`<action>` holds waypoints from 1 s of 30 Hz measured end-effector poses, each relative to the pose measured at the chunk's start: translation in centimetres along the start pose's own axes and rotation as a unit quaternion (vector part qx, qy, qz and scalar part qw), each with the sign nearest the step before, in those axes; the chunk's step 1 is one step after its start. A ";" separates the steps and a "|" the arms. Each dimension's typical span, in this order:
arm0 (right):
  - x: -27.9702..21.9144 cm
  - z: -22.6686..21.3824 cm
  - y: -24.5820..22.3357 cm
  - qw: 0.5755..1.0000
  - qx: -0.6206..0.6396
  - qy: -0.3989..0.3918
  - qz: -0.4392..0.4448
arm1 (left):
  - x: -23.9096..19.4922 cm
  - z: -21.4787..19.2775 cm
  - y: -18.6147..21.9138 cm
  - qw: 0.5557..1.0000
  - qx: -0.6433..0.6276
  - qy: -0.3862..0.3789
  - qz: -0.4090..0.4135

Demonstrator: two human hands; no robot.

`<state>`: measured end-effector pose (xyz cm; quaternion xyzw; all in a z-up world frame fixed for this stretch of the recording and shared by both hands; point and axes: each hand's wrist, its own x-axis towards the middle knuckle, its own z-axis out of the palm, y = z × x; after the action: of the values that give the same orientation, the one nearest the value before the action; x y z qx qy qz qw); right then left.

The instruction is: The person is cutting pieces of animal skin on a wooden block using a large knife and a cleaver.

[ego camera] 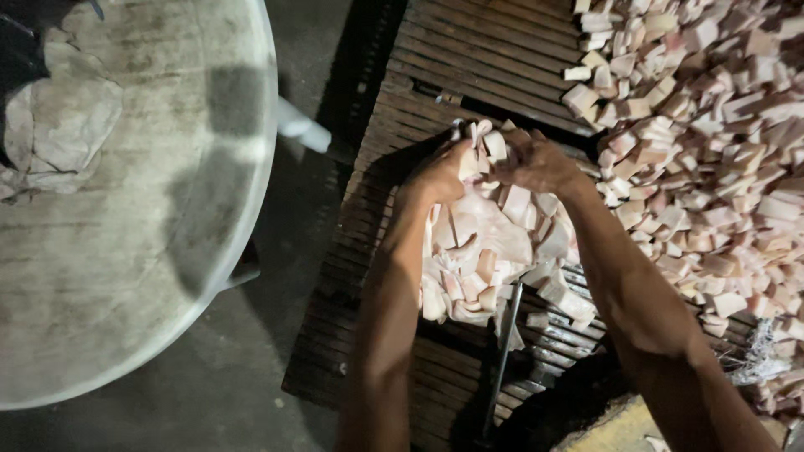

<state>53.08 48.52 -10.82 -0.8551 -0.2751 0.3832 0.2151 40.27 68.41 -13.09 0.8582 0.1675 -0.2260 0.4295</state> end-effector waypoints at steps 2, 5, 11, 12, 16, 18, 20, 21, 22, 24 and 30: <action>-0.4 0.0 -1.3 0.994 0.103 -0.022 -0.024 | -0.7 0.5 0.3 1.000 0.011 -0.004 0.004; -1.3 0.1 -2.8 0.953 0.294 -0.046 -0.052 | -1.9 0.5 0.9 0.995 -0.006 0.042 0.087; -4.8 3.4 -4.6 0.899 0.437 0.015 -0.025 | -6.5 0.3 2.7 0.982 -0.129 0.101 0.099; -5.4 3.8 -4.6 0.882 0.470 0.024 -0.022 | -7.4 0.3 3.6 0.984 -0.089 0.114 0.100; -9.1 5.7 -3.5 0.824 0.552 0.034 0.122 | -12.8 0.9 8.5 0.988 0.011 0.126 0.091; -11.4 6.5 -3.0 0.804 0.593 0.046 -0.006 | -16.0 0.9 11.4 0.992 0.013 0.107 0.065; -14.0 7.1 -2.7 0.776 0.622 0.071 -0.077 | -19.6 1.2 14.6 0.997 -0.006 0.070 0.028; -15.3 7.3 -2.5 0.764 0.633 0.083 -0.087 | -21.1 1.3 16.2 0.995 0.021 0.082 0.048; -16.7 7.5 -2.4 0.753 0.644 0.094 -0.097 | -22.5 1.4 17.8 0.992 0.049 0.094 0.067; -19.7 7.1 -1.7 0.716 0.684 0.112 -0.082 | -24.8 1.7 21.1 0.986 0.040 0.114 0.118; -36.0 7.2 4.9 0.698 0.688 0.190 0.053 | -32.7 8.1 29.6 0.969 -0.116 0.091 0.198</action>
<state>29.04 23.07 1.21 -0.5362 0.1576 0.3061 0.7707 25.04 41.78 19.61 0.8353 0.0577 -0.0360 0.5455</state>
